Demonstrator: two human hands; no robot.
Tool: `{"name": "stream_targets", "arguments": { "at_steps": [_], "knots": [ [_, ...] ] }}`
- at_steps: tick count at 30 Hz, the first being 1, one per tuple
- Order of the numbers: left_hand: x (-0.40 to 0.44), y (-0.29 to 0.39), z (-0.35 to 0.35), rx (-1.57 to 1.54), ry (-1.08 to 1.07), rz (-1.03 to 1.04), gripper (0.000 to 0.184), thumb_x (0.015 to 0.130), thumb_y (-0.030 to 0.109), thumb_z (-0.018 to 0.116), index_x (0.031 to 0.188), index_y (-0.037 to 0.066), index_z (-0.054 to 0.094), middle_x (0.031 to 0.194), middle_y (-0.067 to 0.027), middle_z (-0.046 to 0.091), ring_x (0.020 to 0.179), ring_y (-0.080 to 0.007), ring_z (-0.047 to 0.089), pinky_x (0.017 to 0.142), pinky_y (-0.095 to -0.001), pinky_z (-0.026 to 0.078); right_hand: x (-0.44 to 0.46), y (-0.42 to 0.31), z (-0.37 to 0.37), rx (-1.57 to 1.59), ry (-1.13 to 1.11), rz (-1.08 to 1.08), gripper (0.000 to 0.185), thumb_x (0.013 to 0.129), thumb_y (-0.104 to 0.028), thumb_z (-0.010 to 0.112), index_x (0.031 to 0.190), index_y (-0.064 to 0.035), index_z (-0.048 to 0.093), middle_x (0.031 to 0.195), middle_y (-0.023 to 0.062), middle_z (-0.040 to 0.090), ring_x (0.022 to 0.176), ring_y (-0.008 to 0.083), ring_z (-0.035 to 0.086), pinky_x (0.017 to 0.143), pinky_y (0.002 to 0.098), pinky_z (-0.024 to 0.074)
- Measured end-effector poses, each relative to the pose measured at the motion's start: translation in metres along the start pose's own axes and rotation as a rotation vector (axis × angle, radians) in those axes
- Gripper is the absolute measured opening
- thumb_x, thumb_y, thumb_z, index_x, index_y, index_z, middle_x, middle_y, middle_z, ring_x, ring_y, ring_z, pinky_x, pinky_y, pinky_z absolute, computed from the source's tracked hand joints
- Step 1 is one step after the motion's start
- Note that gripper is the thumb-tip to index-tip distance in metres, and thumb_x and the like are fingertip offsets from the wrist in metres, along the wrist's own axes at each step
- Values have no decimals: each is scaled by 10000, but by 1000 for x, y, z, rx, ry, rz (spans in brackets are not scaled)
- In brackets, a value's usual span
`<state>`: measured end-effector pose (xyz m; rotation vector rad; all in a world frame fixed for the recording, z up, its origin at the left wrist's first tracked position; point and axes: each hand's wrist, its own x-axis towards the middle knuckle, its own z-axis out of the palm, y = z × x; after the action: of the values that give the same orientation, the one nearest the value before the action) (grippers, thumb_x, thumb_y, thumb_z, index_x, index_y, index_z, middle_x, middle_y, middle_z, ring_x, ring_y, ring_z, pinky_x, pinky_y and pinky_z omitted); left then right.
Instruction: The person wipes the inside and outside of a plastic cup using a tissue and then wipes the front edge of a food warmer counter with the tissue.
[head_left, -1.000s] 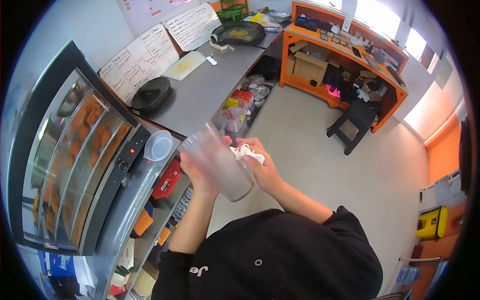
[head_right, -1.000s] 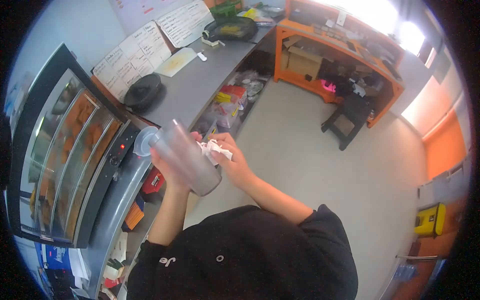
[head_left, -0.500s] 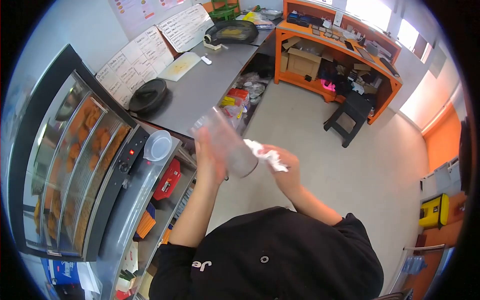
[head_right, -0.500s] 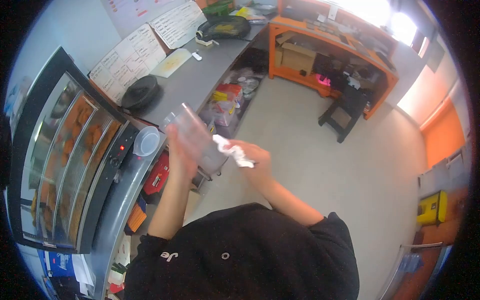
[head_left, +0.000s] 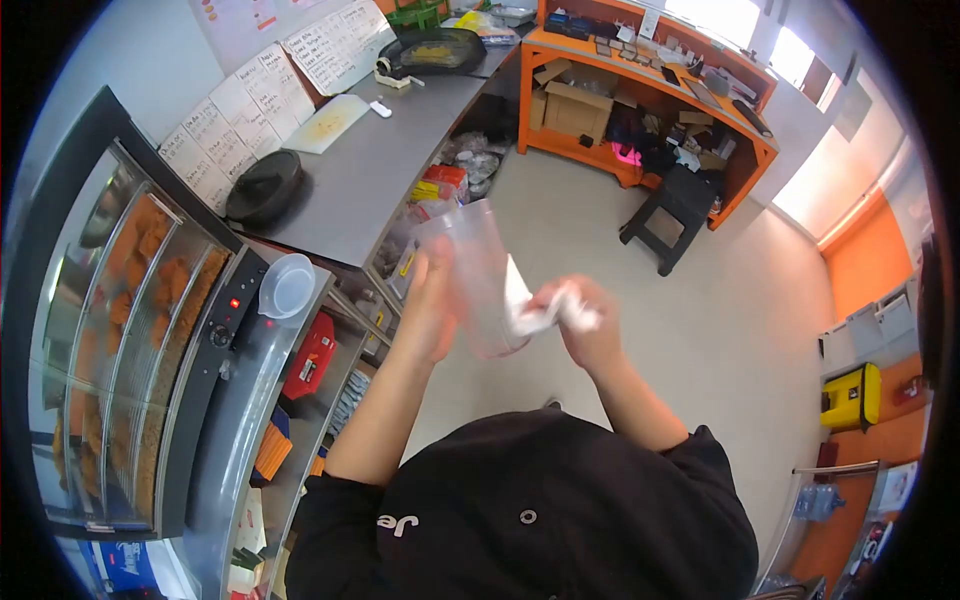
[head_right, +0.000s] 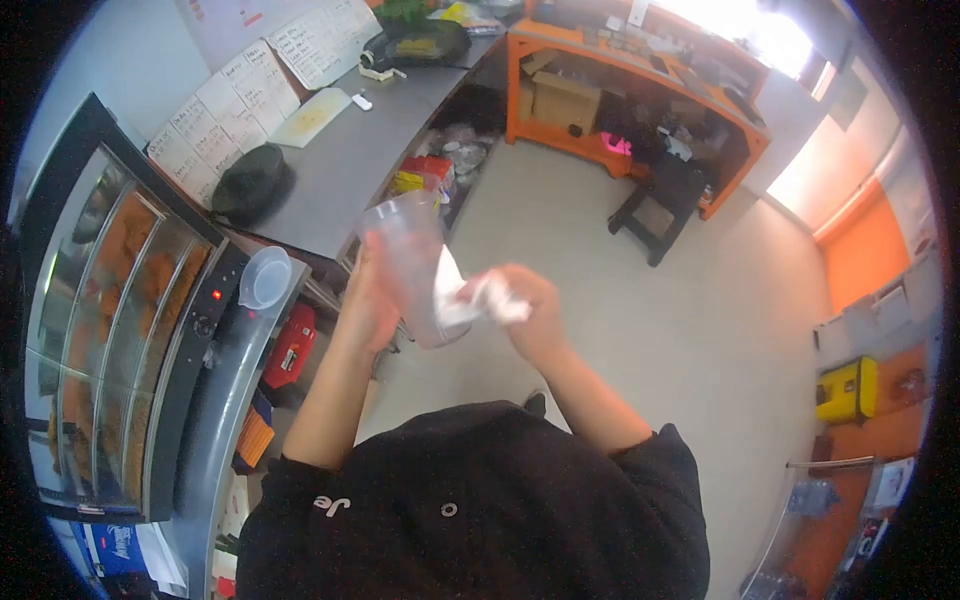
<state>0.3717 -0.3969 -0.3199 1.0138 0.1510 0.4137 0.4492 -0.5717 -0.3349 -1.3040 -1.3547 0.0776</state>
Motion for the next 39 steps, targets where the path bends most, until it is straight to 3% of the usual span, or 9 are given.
{"name": "stream_targets", "arguments": {
  "at_steps": [2, 5, 7, 10, 22, 26, 31, 37, 39],
  "knots": [
    [-3, -7, 5, -23, -64, -57, 581, 897, 498, 404, 1264, 51, 344, 1165, -127, 514, 1096, -226, 505, 948, -397, 393, 14, -7, 4, 907, 713, 402, 305, 864, -78, 521, 1159, -33, 463, 957, 74, 525, 715, 143, 557, 670, 278, 492],
    [-7, -14, 16, 33, -45, -62, 594, 893, 501, 416, 1283, 65, 315, 1192, -114, 488, 1118, -212, 482, 950, -396, 386, 16, -1, -12, 1100, 573, 407, 452, 856, -100, 541, 1257, -100, 334, 918, 44, 455, 670, 112, 494, 670, 257, 469],
    [-8, -19, 16, 56, -31, -93, 586, 892, 497, 428, 1280, 73, 310, 1204, -97, 471, 1130, -200, 463, 954, -384, 377, 18, -1, -6, 965, 651, 539, 370, 835, -65, 549, 1160, -114, 379, 952, 58, 442, 764, 121, 473, 733, 257, 444],
    [-10, -23, 16, -6, -56, -153, 568, 897, 487, 429, 1273, 76, 316, 1206, -87, 466, 1121, -198, 466, 960, -374, 370, 13, 25, 6, -202, 620, 304, 232, 791, 23, 540, 935, -63, 380, 1014, 82, 387, 897, 145, 417, 778, 257, 375],
    [2, -36, -1, -62, 191, -39, 620, 859, 465, 537, 1212, 30, 274, 1212, -115, 390, 1159, -183, 379, 954, -338, 338, -8, 27, 33, -622, 155, -52, 540, 579, -147, 726, 1087, -99, 551, 1118, 96, 456, 1032, 299, 397, 830, 394, 374],
    [4, -49, -12, 46, 180, -88, 648, 851, 474, 545, 1244, 52, 249, 1236, -109, 372, 1171, -191, 362, 952, -365, 328, -15, 46, 18, -645, 27, 16, 443, 648, -132, 704, 1061, -74, 553, 1060, 112, 487, 983, 315, 445, 876, 399, 365],
    [-4, -45, -10, 76, -3, -210, 679, 842, 495, 541, 1293, 113, 207, 1299, -88, 327, 1197, -187, 330, 936, -442, 322, 13, 48, 8, 39, 655, 453, 287, 802, -140, 635, 1028, -13, 513, 901, 86, 535, 844, 201, 534, 812, 316, 412],
    [-11, -37, -27, 575, -53, 51, 892, 680, 330, 754, 1315, 62, 189, 1261, -113, 386, 1138, -222, 428, 918, -384, 385, 35, 55, -7, 13, 604, 365, 225, 847, -108, 566, 1049, -38, 496, 890, 7, 523, 805, 60, 500, 693, 208, 409],
    [-17, -25, -33, 706, -29, 152, 890, 639, 284, 779, 1296, 47, 228, 1234, -131, 415, 1103, -231, 462, 914, -375, 398, 52, 39, -9, 121, 303, 401, 224, 841, -98, 571, 1047, -28, 519, 872, 1, 536, 800, 59, 507, 678, 208, 412]
  ]
}}
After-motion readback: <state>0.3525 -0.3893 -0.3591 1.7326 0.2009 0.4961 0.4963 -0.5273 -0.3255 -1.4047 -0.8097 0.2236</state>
